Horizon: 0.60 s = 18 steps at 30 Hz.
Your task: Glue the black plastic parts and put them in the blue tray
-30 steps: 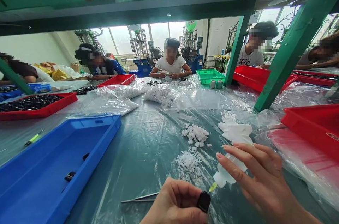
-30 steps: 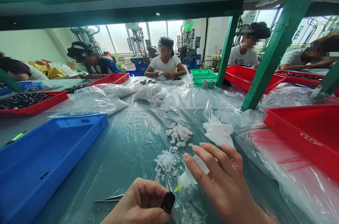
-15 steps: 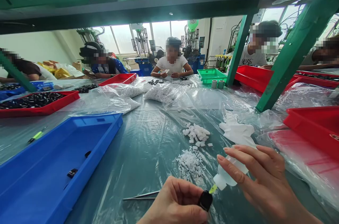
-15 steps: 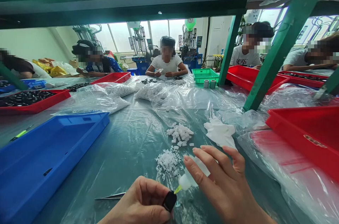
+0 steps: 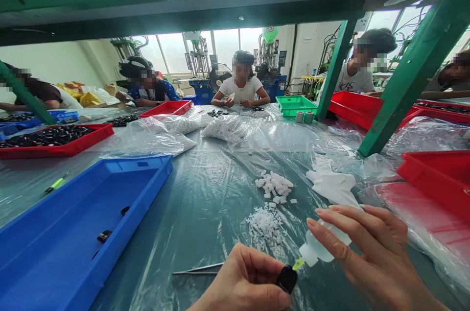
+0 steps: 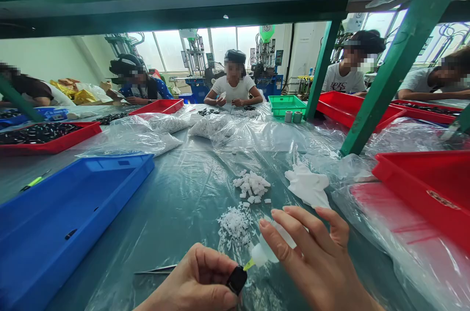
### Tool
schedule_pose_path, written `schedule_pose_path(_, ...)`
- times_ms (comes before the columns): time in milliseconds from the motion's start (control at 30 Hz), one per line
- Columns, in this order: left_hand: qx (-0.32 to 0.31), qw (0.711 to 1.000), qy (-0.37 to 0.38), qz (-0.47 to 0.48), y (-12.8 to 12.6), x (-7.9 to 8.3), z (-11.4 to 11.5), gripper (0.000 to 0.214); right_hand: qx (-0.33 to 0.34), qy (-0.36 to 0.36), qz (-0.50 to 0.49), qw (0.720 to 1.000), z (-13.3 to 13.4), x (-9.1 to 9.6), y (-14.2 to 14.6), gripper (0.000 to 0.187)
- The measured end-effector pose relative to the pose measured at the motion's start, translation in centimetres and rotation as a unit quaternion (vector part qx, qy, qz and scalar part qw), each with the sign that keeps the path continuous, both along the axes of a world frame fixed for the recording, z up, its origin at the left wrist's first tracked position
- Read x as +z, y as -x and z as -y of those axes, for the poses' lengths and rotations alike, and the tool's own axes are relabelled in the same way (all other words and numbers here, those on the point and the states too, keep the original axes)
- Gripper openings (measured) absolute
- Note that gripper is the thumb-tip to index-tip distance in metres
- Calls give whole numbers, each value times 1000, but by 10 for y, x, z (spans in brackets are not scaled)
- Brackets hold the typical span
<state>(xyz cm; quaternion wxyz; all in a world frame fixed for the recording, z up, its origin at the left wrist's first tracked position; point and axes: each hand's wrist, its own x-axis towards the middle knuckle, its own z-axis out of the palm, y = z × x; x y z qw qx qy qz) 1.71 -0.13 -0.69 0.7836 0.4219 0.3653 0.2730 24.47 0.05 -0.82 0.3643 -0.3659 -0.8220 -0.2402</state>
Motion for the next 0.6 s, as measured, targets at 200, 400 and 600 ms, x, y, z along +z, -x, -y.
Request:
schedule_pose_path(200,-11,1000,-5,-2,0,-3,-1,15,1,-13,15,1000,-2,0,-3,36)
schedule_pose_path(400,-14,1000,-10,-13,0,-4,-1,15,-9,1,-22,1000,-1,2,1,32)
schedule_pose_path(600,-19,1000,-8,-8,0,-3,-2,14,-4,13,-36,999,-1,2,2,29)
